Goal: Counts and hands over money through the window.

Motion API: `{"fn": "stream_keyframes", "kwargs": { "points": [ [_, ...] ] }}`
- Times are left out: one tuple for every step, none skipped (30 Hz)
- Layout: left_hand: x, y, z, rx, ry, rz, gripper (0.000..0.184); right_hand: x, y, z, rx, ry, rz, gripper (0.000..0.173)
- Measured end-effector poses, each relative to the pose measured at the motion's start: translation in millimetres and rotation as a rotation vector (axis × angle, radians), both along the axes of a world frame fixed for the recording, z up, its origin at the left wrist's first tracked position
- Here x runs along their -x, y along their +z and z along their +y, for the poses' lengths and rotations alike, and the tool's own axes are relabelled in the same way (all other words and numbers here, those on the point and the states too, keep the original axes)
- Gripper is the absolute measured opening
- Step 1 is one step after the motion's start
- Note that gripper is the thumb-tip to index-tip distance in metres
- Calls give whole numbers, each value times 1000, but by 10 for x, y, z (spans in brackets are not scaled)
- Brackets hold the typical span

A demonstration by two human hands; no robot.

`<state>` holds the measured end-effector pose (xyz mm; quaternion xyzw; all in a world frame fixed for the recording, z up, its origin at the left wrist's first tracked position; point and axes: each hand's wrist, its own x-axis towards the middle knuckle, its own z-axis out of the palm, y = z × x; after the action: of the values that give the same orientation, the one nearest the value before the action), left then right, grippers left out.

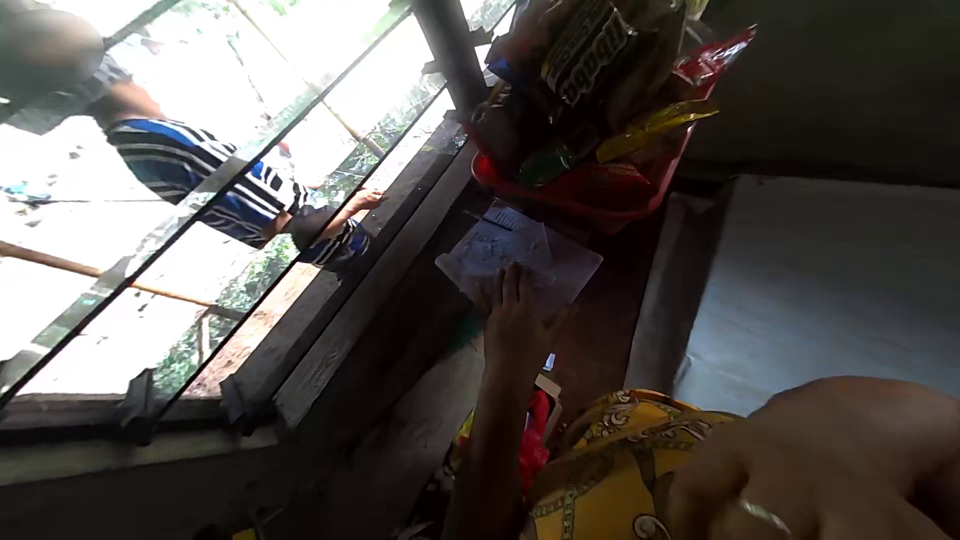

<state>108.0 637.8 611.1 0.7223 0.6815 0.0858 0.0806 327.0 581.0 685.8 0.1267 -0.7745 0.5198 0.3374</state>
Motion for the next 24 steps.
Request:
{"fn": "stream_keyframes", "kwargs": {
  "points": [
    [-3,3,-3,10,2,-4,85,18,-90,66,-68,-50,28,49],
    [-11,-11,-18,0,-1,-16,84,40,-164,135,-133,-115,46,37],
    [-17,-43,-42,-35,-10,-40,81,61,-233,208,-188,-177,67,27],
    [-23,-97,-71,-114,-25,-68,74,69,-276,278,-207,-240,67,24],
    [-34,-148,-97,-217,-40,-99,66,69,-321,357,-216,-306,46,27],
    [-53,-191,-120,-324,-56,-128,57,71,-371,441,-213,-361,23,30],
    [-73,-217,-145,-391,-77,-161,47,64,-421,516,-201,-403,-5,31],
    [-95,-236,-176,-422,-91,-194,38,50,-473,586,-188,-435,-37,31],
    [-115,-257,-209,-440,-106,-236,29,36,-527,656,-184,-461,-67,31],
    [-129,-296,-236,-471,-119,-266,25,26,-582,726,-183,-481,-95,31],
    [-132,-339,-262,-504,-125,-293,23,21,-637,794,-183,-498,-116,31],
    [-126,-376,-290,-532,-124,-332,21,17,-688,856,-189,-517,-135,30],
    [-114,-403,-317,-570,-114,-382,19,12,-728,911,-201,-538,-152,28],
    [-97,-420,-341,-615,-97,-430,20,5,-755,956,-211,-562,-169,27],
    [-76,-425,-368,-659,-76,-490,20,1,-771,991,-218,-594,-184,26],
    [-50,-431,-396,-703,-52,-554,20,-3,-779,1023,-229,-624,-197,25],
    [-22,-440,-421,-745,-30,-620,18,-6,-785,1052,-242,-645,-212,25],
    [-3,-437,-449,-785,-2,-680,18,-8,-789,1079,-256,-657,-238,28],
    [10,-427,-482,-823,21,-737,17,-10,-793,1098,-262,-653,-271,36],
    [19,-411,-521,-855,41,-776,16,-3,-802,1107,-265,-647,-304,46],
    [23,-402,-560,-884,57,-792,14,19,-815,1111,-268,-644,-325,57],
    [22,-405,-594,-919,71,-780,13,51,-829,1107,-263,-642,-334,64],
    [19,-418,-621,-959,82,-748,12,80,-838,1097,-249,-635,-348,67],
    [21,-432,-642,-994,89,-715,11,110,-841,1085,-226,-623,-361,67]
  ]
}}
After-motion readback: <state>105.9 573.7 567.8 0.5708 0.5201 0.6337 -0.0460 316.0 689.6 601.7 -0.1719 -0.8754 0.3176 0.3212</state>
